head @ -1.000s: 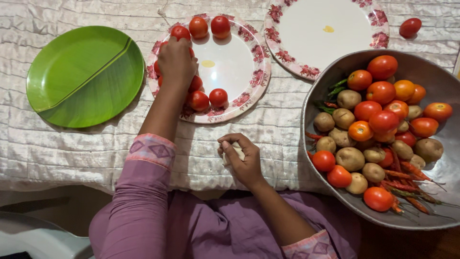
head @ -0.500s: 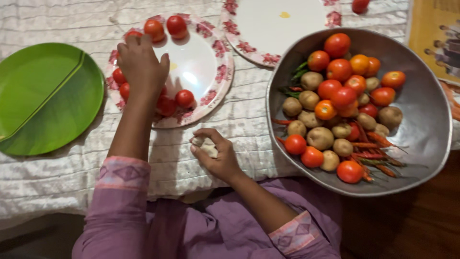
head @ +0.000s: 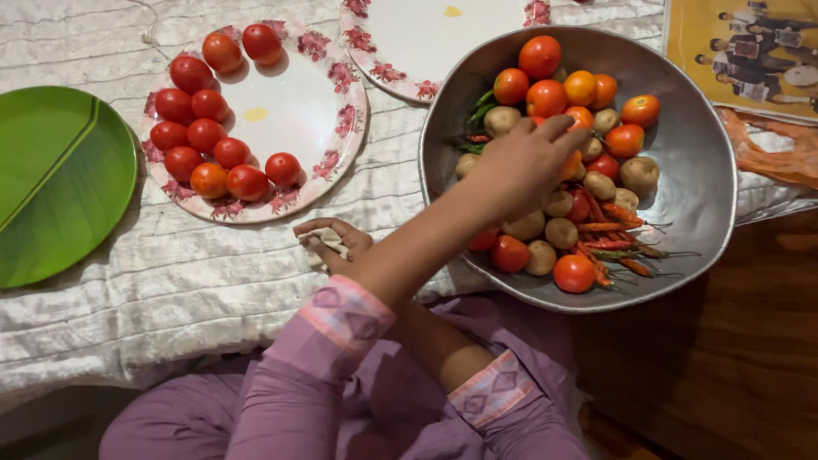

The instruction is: The person sits on the floor and picks tomatoes from a large metal bowl containing mixed vegetables. They wipe each tomato with a white cloth and place it on a nearby plate. The process is repeated for several tomatoes.

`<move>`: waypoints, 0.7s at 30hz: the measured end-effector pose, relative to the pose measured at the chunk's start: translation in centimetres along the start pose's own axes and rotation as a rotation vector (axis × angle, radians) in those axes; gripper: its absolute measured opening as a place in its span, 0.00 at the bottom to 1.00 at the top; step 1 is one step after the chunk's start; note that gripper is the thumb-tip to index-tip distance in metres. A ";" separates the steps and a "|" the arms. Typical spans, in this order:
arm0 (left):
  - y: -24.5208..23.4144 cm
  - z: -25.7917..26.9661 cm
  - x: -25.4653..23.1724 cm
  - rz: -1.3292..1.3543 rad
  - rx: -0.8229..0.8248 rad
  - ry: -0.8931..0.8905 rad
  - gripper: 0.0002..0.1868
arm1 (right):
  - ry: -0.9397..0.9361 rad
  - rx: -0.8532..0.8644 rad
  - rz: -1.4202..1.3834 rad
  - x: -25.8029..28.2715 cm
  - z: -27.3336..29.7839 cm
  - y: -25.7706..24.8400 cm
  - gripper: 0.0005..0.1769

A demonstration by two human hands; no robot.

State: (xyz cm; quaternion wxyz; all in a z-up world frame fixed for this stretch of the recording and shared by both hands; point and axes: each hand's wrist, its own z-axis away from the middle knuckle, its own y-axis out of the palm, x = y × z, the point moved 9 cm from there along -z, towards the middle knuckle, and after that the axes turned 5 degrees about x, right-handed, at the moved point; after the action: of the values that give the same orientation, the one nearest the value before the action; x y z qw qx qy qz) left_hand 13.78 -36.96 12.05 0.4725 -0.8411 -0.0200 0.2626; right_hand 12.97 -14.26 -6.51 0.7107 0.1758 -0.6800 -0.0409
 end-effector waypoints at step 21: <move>-13.1 23.7 6.4 0.280 -0.484 -0.484 0.27 | -0.163 0.170 -0.730 1.3 -0.3 -1.3 0.29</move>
State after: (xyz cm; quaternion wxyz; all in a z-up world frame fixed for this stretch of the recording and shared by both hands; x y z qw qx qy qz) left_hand 11.20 -9.35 10.01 0.2010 -0.8365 -0.0777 0.5038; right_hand 13.59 -15.82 -5.72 0.5760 0.4607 -0.6279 -0.2485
